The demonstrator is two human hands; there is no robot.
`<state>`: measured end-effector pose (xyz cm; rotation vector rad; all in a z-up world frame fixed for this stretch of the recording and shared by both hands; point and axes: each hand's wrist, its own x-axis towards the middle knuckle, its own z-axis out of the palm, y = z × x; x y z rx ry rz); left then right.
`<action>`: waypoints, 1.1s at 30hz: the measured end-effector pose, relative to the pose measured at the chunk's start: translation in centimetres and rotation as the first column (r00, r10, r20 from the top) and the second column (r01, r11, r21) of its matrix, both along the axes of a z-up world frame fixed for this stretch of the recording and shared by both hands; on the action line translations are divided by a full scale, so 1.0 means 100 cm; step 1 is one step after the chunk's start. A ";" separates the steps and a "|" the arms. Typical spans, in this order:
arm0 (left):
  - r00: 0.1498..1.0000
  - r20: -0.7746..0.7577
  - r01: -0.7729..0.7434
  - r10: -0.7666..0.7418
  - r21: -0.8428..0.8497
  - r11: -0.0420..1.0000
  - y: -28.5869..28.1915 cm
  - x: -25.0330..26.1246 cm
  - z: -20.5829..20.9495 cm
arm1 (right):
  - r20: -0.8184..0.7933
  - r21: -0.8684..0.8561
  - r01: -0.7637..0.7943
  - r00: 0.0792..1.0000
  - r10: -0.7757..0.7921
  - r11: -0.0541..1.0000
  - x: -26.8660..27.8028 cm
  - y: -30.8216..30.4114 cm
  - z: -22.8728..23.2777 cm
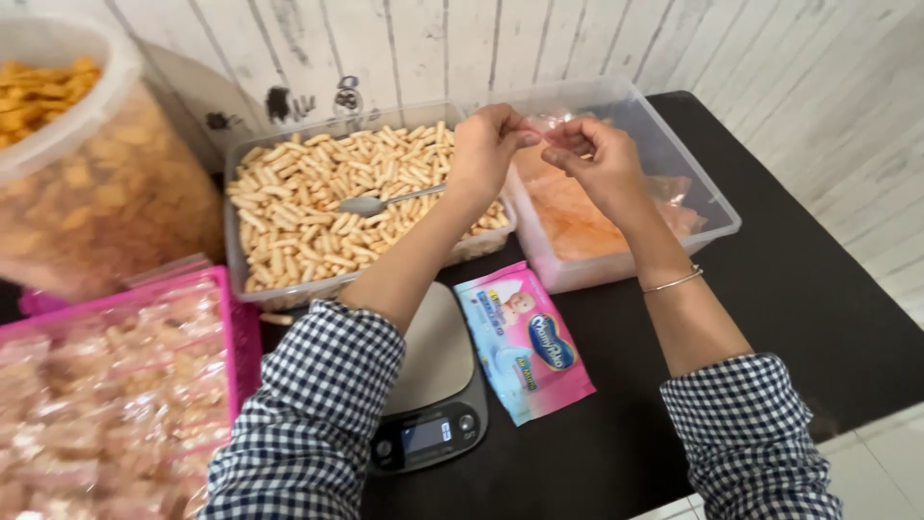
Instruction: Packaging small snacks into plastic bags, weighing each bag on a digital scale, and organizing them in a basket.
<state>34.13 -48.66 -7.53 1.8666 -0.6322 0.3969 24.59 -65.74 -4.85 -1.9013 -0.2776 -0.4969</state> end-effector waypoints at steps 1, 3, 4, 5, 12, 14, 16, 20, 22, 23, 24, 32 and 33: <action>1.000 0.002 -0.012 0.012 0.001 1.000 0.013 -0.001 0.003 | 0.002 0.001 -0.012 1.000 0.012 1.000 0.001 0.011 0.001; 0.999 0.034 -0.018 0.016 0.069 0.997 0.041 -0.004 0.007 | 0.040 0.070 -0.092 0.995 0.089 0.993 0.003 0.034 0.001; 0.999 0.036 -0.033 0.030 0.069 0.997 0.055 -0.008 0.009 | 0.042 0.070 -0.106 0.994 0.103 0.992 0.007 0.045 -0.002; 0.995 0.093 -0.042 0.033 0.101 0.994 0.069 -0.013 0.012 | 0.045 0.093 -0.133 0.991 0.129 0.987 0.011 0.056 -0.005; 0.976 0.175 -0.168 0.130 0.226 0.960 0.166 -0.042 0.001 | -0.031 0.150 -0.292 0.954 0.300 0.945 0.033 0.142 -0.033; 0.965 0.198 -0.218 0.172 0.238 0.947 0.185 -0.044 -0.008 | -0.042 0.135 -0.314 0.946 0.322 0.940 0.038 0.161 -0.038; 0.953 0.220 -0.263 0.210 0.250 0.932 0.200 -0.049 -0.013 | -0.054 0.121 -0.332 0.939 0.341 0.935 0.043 0.178 -0.041; 0.944 0.199 -0.301 0.262 0.202 0.932 0.219 -0.055 -0.018 | -0.076 0.101 -0.338 0.935 0.346 0.936 0.043 0.205 -0.033; 0.934 0.215 -0.331 0.286 0.214 0.919 0.223 -0.058 -0.019 | -0.093 0.073 -0.338 0.934 0.344 0.938 0.035 0.215 -0.023; 0.910 0.258 -0.395 0.326 0.291 0.872 0.223 -0.061 -0.017 | -0.105 0.085 -0.333 0.934 0.341 0.939 0.030 0.219 -0.018; 0.883 0.304 -0.455 0.358 0.363 0.814 0.222 -0.064 -0.015 | -0.117 0.097 -0.325 0.935 0.335 0.941 0.025 0.223 -0.013; 0.917 0.339 -0.349 0.212 0.422 0.836 0.228 -0.066 -0.011 | 0.009 -0.120 -0.303 0.952 0.307 0.945 0.054 0.205 -0.028; 0.927 0.321 -0.334 0.194 0.471 0.817 0.229 -0.063 -0.015 | 0.013 -0.116 -0.314 0.948 0.318 0.942 0.056 0.203 -0.028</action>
